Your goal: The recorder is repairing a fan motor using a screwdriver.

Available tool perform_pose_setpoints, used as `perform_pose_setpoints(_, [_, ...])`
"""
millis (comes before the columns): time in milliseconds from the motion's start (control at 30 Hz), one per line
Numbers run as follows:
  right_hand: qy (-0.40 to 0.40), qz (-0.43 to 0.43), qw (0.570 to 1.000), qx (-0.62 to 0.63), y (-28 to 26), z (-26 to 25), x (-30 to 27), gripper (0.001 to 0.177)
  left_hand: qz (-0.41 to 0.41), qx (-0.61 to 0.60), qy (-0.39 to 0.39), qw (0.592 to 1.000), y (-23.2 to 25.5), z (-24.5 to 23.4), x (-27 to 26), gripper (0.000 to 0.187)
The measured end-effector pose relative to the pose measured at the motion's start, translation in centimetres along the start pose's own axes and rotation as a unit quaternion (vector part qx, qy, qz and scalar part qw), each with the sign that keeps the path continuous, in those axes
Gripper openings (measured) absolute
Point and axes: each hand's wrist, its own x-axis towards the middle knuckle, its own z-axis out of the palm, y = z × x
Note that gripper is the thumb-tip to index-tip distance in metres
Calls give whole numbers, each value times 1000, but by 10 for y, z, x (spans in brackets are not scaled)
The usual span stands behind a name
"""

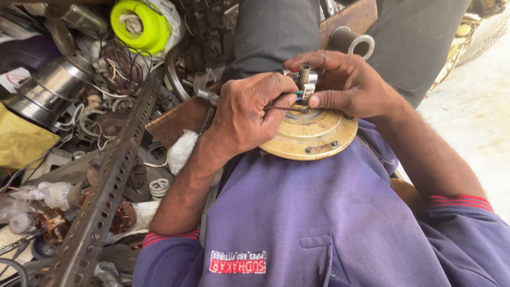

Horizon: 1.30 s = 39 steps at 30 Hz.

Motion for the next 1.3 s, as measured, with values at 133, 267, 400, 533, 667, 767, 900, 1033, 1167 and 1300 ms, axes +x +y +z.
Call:
perform_pose_setpoints(133, [-8, -19, 1000, -16, 2, -3, 0, 56, 12, 9, -11, 1000, -4, 1, 1, 13])
perform_pose_setpoints(267, [-8, -22, 1000, 3, 3, -3, 1, 57, 4, -9, 22, 1000, -8, 4, 3, 11])
perform_pose_setpoints(400, [-48, -48, 998, 5, 10, -12, 2, 43, 9, 14, 21, 1000, -14, 5, -1, 10])
perform_pose_setpoints(533, [-53, -25, 998, 3, 10, -14, 3, 48, 2, 26, 14, 1000, -19, 7, -3, 9])
perform_pose_setpoints(667, [-64, -42, 997, -29, 10, -14, 2, 42, 19, 21, 32, 999, -24, 12, -3, 7])
perform_pose_setpoints(767, [-44, -34, 998, -42, 8, -13, 1, 43, 6, 17, 34, 999, -26, 15, -1, 7])
perform_pose_setpoints(900, [-57, -65, 994, -61, 12, -17, 0, 38, 20, 15, 40, 999, -27, 18, 0, 8])
perform_pose_setpoints(1033, [-41, -49, 995, -73, 7, -12, 1, 39, 1, 21, 7, 1000, -26, 16, 2, 9])
perform_pose_setpoints(1167, [-39, -41, 997, -53, 7, -13, 1, 43, 15, 34, 25, 999, -24, 15, 2, 8])
perform_pose_setpoints(1300, [-48, -57, 995, -73, 11, -16, 1, 42, 13, 38, 23, 999, -25, 17, 3, 7])
